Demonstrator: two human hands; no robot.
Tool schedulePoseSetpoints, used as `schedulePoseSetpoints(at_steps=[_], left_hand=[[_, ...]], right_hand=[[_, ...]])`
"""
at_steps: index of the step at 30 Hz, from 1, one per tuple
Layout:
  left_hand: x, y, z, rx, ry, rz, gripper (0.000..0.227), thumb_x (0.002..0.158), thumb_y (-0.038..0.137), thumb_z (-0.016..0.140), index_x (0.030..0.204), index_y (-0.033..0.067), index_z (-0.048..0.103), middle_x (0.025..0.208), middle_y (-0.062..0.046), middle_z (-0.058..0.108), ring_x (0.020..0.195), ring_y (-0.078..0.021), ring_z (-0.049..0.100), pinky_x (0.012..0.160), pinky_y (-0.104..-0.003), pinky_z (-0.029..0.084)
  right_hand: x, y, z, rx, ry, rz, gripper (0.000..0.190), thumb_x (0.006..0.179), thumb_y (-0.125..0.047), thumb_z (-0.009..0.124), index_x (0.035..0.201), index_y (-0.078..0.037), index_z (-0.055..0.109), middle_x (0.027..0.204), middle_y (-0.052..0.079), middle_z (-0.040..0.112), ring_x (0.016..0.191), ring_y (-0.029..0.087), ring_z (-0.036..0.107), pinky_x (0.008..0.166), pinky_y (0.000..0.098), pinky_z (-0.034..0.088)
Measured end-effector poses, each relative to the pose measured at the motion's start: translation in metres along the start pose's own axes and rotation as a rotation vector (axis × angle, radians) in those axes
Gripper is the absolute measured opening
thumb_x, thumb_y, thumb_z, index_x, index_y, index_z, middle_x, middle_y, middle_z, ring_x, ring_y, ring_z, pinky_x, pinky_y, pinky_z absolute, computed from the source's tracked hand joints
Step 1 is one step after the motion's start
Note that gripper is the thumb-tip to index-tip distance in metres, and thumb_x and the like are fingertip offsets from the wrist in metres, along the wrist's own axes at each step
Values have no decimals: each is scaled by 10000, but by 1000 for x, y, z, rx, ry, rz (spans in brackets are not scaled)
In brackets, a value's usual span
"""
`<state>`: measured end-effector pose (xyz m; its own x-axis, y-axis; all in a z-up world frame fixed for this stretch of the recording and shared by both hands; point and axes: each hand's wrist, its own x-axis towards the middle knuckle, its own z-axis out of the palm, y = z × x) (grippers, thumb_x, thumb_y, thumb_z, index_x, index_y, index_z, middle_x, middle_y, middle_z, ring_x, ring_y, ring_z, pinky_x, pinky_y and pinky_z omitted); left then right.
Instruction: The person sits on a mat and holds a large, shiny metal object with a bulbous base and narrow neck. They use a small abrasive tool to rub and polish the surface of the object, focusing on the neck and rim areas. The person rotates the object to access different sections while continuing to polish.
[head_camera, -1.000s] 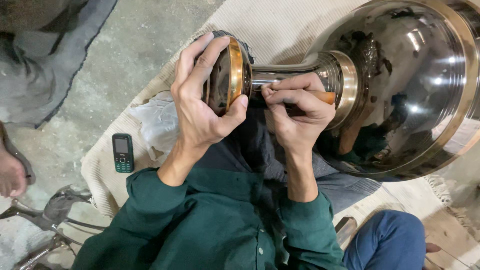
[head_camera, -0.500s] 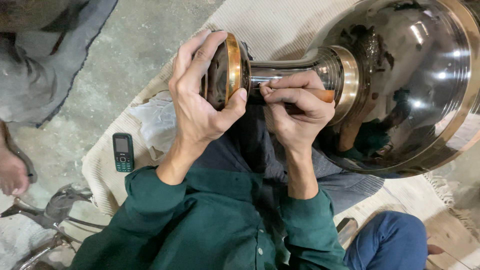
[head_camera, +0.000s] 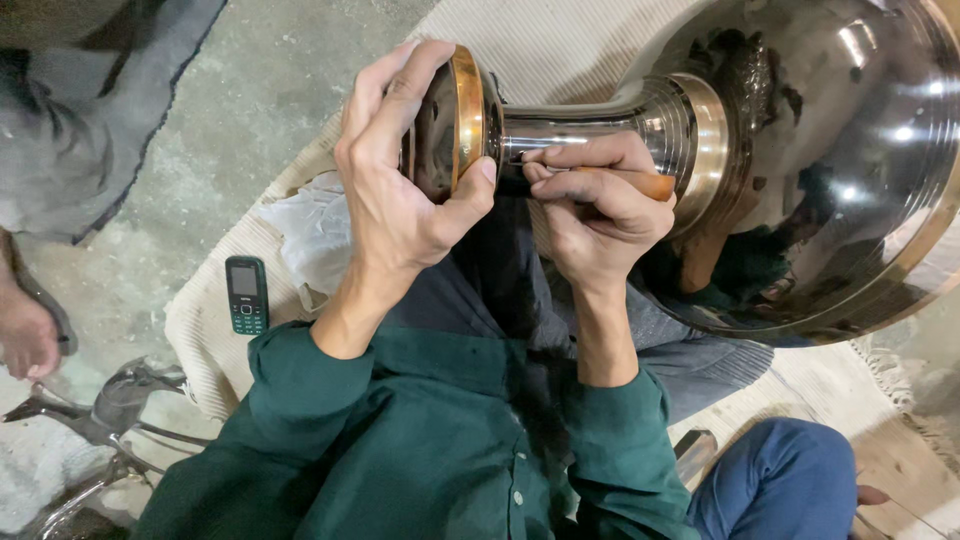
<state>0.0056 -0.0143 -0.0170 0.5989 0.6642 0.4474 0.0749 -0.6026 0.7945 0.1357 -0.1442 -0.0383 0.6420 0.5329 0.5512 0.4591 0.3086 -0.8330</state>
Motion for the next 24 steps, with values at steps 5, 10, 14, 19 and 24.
schedulePoseSetpoints(at_steps=[5, 10, 14, 19, 24], left_hand=[[0, 0, 1, -17, -7, -18, 652, 914, 380, 807, 1444, 74, 582, 1402, -140, 583, 1216, -273, 646, 1041, -350, 525], [4, 6, 0, 4, 0, 5, 651, 915, 373, 814, 1445, 79, 578, 1411, -138, 580, 1264, -277, 649, 1054, -350, 514], [9, 11, -1, -15, -6, -3, 641, 910, 365, 806, 1438, 79, 579, 1401, -138, 582, 1253, -277, 656, 1056, -351, 522], [13, 16, -2, -4, -2, 5, 639, 903, 367, 802, 1428, 77, 583, 1385, -135, 592, 1244, -277, 657, 1057, -357, 526], [9, 9, -1, -2, -4, 13, 671, 914, 389, 810, 1448, 61, 573, 1393, -137, 589, 1242, -272, 655, 1053, -356, 522]], right_hand=[[0, 2, -5, -16, -50, -33, 204, 829, 164, 838, 823, -12, 734, 997, 103, 678, 893, 188, 725, 804, 276, 632], [1, 2, -4, -9, -34, -49, 196, 825, 152, 841, 821, -13, 735, 983, 109, 683, 921, 198, 738, 805, 286, 646], [1, 0, -3, -53, -17, -73, 212, 819, 162, 852, 811, -17, 738, 969, 121, 693, 873, 194, 732, 794, 279, 629], [6, -3, -6, -20, -91, -72, 203, 801, 166, 836, 812, -12, 740, 950, 129, 689, 909, 214, 749, 789, 289, 652], [-1, -11, -12, 63, -37, 1, 145, 871, 151, 788, 896, 24, 722, 1019, 127, 673, 911, 239, 761, 820, 311, 662]])
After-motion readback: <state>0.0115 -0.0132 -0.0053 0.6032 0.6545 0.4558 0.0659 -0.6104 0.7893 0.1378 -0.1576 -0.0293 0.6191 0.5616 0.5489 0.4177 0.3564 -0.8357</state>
